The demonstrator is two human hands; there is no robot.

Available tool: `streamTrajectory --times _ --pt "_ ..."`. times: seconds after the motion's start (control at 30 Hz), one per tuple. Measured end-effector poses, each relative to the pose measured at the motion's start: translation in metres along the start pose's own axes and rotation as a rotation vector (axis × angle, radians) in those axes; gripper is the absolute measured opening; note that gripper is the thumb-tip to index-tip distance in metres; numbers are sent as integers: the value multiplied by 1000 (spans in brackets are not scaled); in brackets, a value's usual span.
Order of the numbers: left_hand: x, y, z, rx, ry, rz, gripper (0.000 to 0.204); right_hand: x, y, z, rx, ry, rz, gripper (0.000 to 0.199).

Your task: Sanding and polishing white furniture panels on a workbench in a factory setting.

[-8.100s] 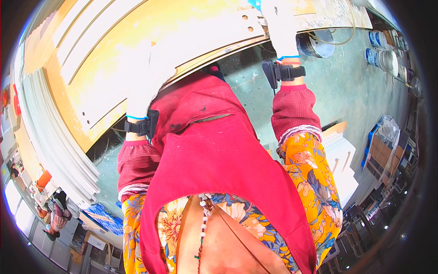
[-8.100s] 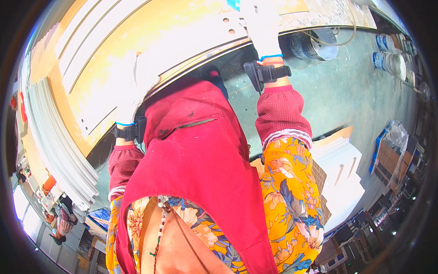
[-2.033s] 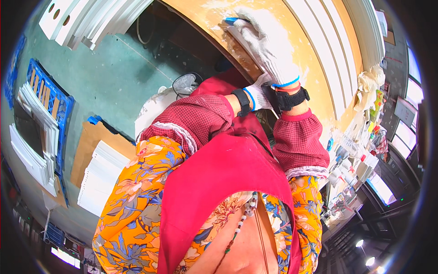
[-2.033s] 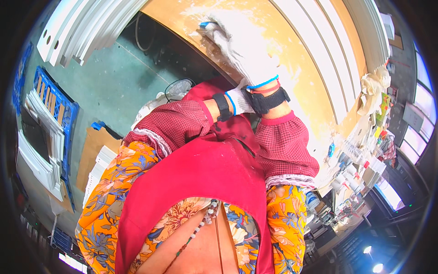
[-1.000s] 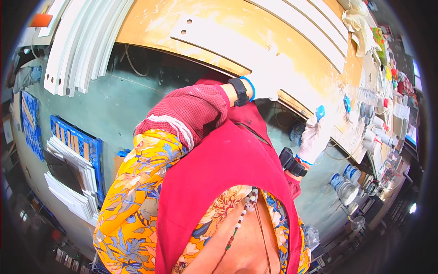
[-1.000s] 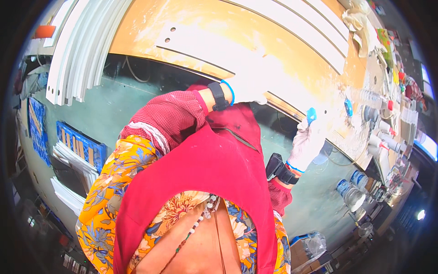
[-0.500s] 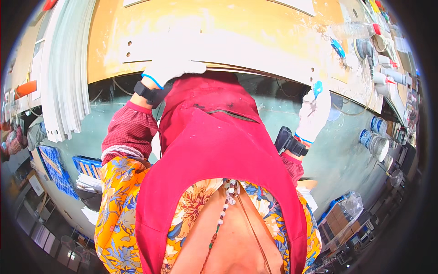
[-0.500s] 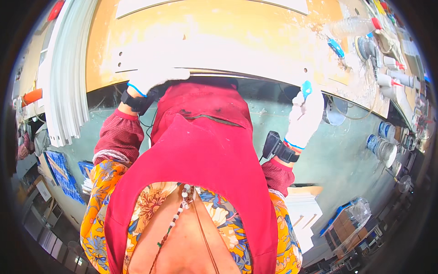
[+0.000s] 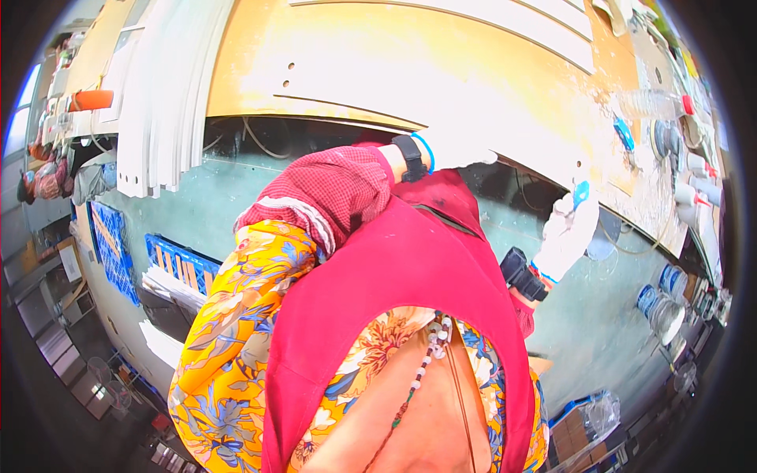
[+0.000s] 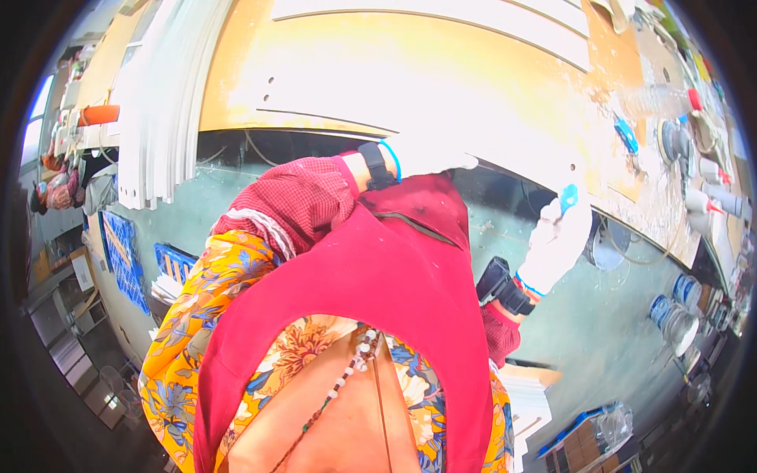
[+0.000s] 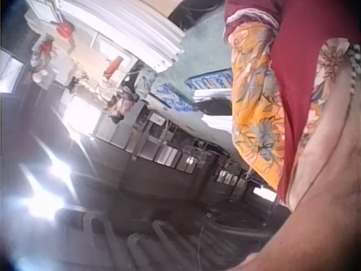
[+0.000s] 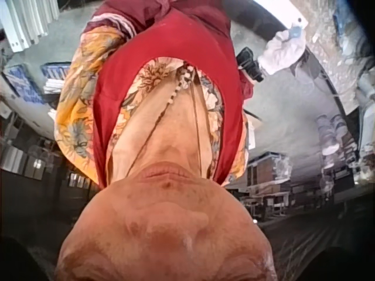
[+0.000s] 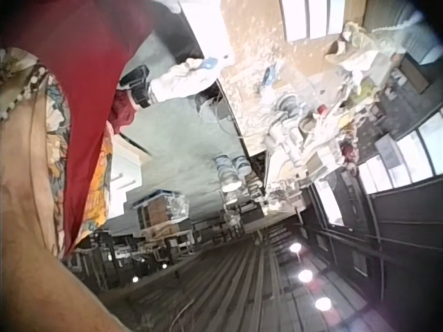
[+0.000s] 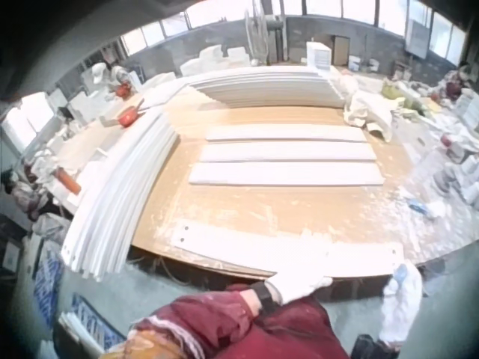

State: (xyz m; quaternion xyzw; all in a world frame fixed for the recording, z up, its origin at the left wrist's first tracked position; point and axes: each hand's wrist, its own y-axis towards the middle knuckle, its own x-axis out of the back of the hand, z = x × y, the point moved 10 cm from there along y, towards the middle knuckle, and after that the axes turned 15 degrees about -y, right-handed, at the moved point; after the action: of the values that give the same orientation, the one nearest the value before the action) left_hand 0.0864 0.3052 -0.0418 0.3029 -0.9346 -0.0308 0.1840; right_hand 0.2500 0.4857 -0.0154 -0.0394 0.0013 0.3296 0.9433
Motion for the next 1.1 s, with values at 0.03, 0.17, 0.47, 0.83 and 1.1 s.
streamTrajectory --times 0.03,0.17,0.47,0.83,1.1 --pt "-4 0 13 139 -93 45 37 4 -2 3 26 -177 -45 29" --pt "7 10 -22 -70 203 63 32 17 -3 3 105 -302 -118 28" --pt "104 58 -102 -111 482 25 61 35 15 -16 71 327 69 40" --pt "427 23 -112 321 1297 -361 77 26 4 -23 15 389 80 38" --pt "570 -127 -34 888 1049 -691 95 -12 13 -18 19 308 115 38"
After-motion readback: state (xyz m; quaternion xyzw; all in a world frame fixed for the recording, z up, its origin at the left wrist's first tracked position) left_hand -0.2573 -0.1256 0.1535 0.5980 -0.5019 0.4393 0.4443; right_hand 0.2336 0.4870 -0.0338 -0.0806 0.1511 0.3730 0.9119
